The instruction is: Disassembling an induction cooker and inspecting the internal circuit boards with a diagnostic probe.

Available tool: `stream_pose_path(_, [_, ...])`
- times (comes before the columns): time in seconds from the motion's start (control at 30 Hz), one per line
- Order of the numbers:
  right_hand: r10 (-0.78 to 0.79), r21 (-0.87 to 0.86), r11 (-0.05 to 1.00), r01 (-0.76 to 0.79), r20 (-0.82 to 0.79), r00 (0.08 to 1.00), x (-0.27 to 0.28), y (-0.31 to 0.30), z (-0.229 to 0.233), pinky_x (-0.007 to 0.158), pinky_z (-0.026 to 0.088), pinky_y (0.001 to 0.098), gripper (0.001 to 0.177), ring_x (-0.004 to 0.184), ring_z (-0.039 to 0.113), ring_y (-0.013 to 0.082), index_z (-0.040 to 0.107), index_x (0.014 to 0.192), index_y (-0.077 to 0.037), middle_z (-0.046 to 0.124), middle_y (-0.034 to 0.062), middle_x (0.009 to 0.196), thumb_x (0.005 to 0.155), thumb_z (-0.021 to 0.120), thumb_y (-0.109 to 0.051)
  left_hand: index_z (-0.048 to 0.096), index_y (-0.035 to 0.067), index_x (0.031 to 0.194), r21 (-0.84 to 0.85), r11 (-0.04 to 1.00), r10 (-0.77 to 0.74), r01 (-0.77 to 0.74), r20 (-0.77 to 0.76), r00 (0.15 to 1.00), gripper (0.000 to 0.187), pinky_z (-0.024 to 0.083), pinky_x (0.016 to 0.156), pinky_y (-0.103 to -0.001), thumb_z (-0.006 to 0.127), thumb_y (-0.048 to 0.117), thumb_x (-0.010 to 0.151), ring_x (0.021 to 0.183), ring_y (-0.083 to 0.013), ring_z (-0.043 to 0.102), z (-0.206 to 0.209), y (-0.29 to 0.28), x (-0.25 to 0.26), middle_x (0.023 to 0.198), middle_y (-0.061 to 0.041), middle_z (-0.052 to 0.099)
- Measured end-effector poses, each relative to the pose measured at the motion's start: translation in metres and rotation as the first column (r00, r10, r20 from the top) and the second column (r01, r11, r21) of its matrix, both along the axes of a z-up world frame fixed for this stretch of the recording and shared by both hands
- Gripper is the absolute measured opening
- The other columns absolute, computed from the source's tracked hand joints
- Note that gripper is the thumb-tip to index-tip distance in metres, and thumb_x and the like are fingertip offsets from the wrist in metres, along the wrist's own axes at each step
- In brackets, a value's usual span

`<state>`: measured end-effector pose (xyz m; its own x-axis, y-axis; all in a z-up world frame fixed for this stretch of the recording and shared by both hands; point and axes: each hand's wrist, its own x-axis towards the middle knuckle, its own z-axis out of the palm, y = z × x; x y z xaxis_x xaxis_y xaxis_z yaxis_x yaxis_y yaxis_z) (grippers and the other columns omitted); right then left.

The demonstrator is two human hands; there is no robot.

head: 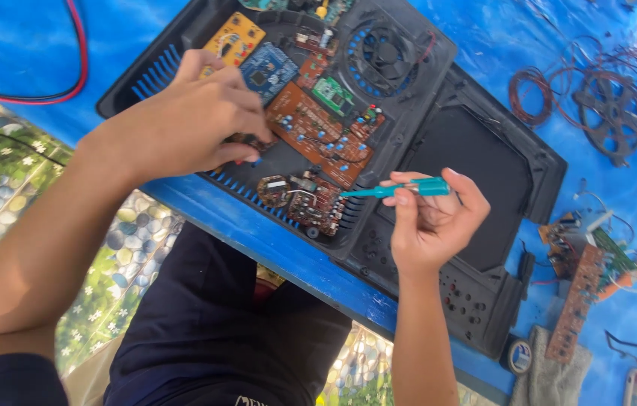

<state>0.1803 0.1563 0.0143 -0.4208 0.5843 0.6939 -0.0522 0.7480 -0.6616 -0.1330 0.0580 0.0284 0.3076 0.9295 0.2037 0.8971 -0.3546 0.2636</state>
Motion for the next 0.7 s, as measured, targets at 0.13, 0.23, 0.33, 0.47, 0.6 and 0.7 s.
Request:
stream_pose_path(0.13, [-0.028,-0.137,0.990,0.020,-0.057,0.998,0.003,-0.002,-0.010,0.070,0.064,0.0327,0.040,0.082,0.077,0.0321,0.038,0.135,-0.005,0.070,0.0317,0.099,0.104,0.063,-0.003,0.076,0.037,0.085,-0.057,0.998,0.021,-0.038,-0.277,0.961,0.009,0.035,0.103,-0.053,0.068,0.038,0.091,0.101,-0.0206,0.061,0.001,0.000,0.010,0.090,0.018,0.071])
stream_pose_path(0.23, [-0.066,-0.080,0.995,0.065,-0.022,0.998,0.006,-0.002,-0.012,0.079,0.065,0.0308,0.041,0.090,0.080,0.0289,0.042,0.136,-0.004,0.075,0.0218,0.102,0.103,0.067,-0.003,0.072,0.048,0.090,0.019,0.996,0.087,-0.089,-0.473,0.877,0.011,0.038,0.109,-0.047,0.065,0.054,0.084,0.113,-0.0125,0.062,-0.028,0.005,0.006,0.097,0.025,0.068])
stream_pose_path(0.33, [-0.038,-0.078,0.996,0.035,-0.046,0.998,0.006,-0.003,-0.001,0.085,0.067,0.0325,0.042,0.094,0.079,0.0273,0.042,0.137,-0.003,0.075,0.0203,0.103,0.103,0.068,-0.006,0.076,0.044,0.097,-0.009,0.990,0.135,-0.142,-0.259,0.956,0.032,0.050,0.091,-0.034,0.075,0.061,0.070,0.093,-0.0182,0.060,-0.135,0.017,-0.031,0.090,0.019,0.069])
stream_pose_path(0.47, [0.031,-0.052,0.998,-0.033,-0.032,0.999,0.013,0.005,-0.005,0.083,0.070,0.0321,0.043,0.105,0.078,0.0301,0.042,0.142,-0.009,0.072,0.0172,0.105,0.106,0.066,-0.003,0.073,0.041,0.112,-0.007,0.997,0.061,-0.071,-0.418,0.906,0.048,0.050,0.100,-0.033,0.062,0.070,0.076,0.102,-0.0193,0.059,-0.206,0.024,-0.070,0.092,0.012,0.068])
stream_pose_path(0.6, [0.054,-0.068,0.996,-0.054,-0.007,0.999,0.014,0.005,-0.006,0.084,0.070,0.0318,0.045,0.108,0.078,0.0287,0.041,0.143,-0.011,0.072,0.0179,0.110,0.106,0.067,-0.005,0.072,0.045,0.121,-0.051,0.999,-0.030,0.018,-0.259,0.965,0.037,0.053,0.094,-0.033,0.065,0.048,0.085,0.100,-0.0161,0.065,-0.194,0.022,-0.077,0.096,0.016,0.072])
stream_pose_path(0.7, [0.055,-0.077,0.996,-0.055,-0.003,0.998,0.014,0.003,-0.008,0.086,0.070,0.0312,0.045,0.108,0.078,0.0280,0.041,0.142,-0.012,0.072,0.0178,0.111,0.106,0.068,-0.004,0.075,0.041,0.117,-0.071,0.996,-0.073,0.059,-0.209,0.975,0.033,0.054,0.090,-0.032,0.070,0.036,0.085,0.095,-0.0138,0.070,-0.167,0.019,-0.069,0.097,0.016,0.077])
